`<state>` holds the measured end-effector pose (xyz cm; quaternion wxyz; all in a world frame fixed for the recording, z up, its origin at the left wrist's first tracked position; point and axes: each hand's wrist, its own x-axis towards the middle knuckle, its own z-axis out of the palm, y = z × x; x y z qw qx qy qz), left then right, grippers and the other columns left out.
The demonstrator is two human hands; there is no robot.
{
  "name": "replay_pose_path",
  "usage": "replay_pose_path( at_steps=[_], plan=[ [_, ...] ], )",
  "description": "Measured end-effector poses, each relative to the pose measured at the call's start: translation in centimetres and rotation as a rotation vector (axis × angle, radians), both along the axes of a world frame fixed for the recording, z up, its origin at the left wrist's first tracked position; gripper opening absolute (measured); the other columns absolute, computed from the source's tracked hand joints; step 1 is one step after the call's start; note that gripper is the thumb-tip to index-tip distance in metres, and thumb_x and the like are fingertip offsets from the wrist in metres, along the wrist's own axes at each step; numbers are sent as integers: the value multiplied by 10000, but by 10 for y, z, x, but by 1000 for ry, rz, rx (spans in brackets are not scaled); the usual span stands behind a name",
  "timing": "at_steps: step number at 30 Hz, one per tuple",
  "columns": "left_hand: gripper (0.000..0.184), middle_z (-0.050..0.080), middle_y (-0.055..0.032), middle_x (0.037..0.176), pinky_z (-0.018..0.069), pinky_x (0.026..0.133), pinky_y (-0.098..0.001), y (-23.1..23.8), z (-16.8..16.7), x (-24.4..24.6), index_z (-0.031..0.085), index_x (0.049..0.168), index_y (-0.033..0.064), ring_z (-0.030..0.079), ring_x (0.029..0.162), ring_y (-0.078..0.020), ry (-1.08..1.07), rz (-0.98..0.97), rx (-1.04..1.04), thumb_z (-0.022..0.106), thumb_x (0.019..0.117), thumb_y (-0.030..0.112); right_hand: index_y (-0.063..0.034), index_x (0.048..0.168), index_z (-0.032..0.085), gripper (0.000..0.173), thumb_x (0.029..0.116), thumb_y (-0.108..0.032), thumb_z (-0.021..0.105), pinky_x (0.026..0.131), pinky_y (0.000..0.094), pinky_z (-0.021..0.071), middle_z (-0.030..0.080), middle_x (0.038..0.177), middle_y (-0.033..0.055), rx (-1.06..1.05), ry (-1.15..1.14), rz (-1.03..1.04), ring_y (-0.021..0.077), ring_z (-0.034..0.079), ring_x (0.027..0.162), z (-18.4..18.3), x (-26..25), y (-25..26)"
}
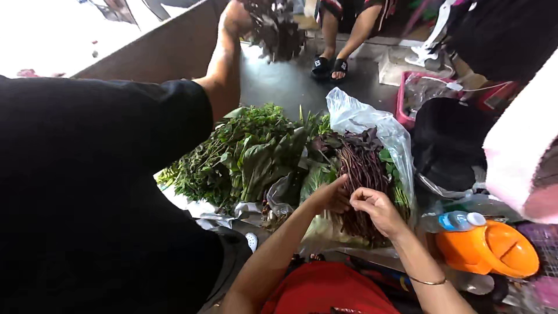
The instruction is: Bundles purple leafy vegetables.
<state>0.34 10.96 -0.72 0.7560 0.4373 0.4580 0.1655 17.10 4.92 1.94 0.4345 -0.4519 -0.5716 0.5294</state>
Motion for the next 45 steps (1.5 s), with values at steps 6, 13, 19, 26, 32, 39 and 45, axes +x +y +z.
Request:
replay_pose_path(
  at_steps=[6,13,19,26,32,39,45],
  plan=[
    [512,691,-224,1088,515,944,-562,2,-4,28,689,1116,-39,674,1042,-335,424,-222,429,598,1014,455,4,986,757,168,943,-108,639,997,431,521,719,1050,152,247,-683,205,266,668,1083,1,9,-16],
    [542,660,-225,1242,504,1005,-559,-24,12,43,555,1374,-5,648,1174,-356,654,-177,513,606,995,379,-22,1525,433,735,957,-394,713,1080,531,456,548,1417,267,-254,-686,-473,396,568,1275,-48,70,-22],
    [718,650,-278,1209,499,1019,-549,-6,20,68,388,1433,-87,650,1166,-392,635,-158,603,693,973,372,-7,1551,393,728,986,-377,666,1192,529,334,475,1510,272,-340,-709,-498,400,442,1425,-50,51,2],
    [644,637,-222,1235,589,907,-471,3,-24,29,362,1486,9,687,1050,-292,66,191,281,697,941,82,-3,1479,462,851,856,-490,776,1049,635,438,586,1369,270,-497,-825,-483,432,565,1277,-38,50,21],
    [312,660,-78,885,564,637,-320,14,-3,13,557,1232,95,648,711,-161,-224,235,-89,491,1060,346,42,1452,499,696,948,-388,711,1095,616,415,600,1348,297,-385,-773,-525,439,566,1285,-54,63,12],
    [506,660,-206,1150,550,881,-475,40,36,65,508,1386,-6,662,1007,-285,122,102,218,668,975,242,-64,1610,265,765,974,-198,670,1116,609,397,513,1475,274,-307,-763,-535,434,522,1347,-37,50,21],
    [323,663,-99,986,557,732,-353,56,121,43,594,1255,16,640,805,-160,125,-12,348,533,1038,247,-19,1445,528,523,982,-223,661,1042,587,447,599,1335,293,-142,-473,-772,415,587,1237,-18,82,12]
  ],
)
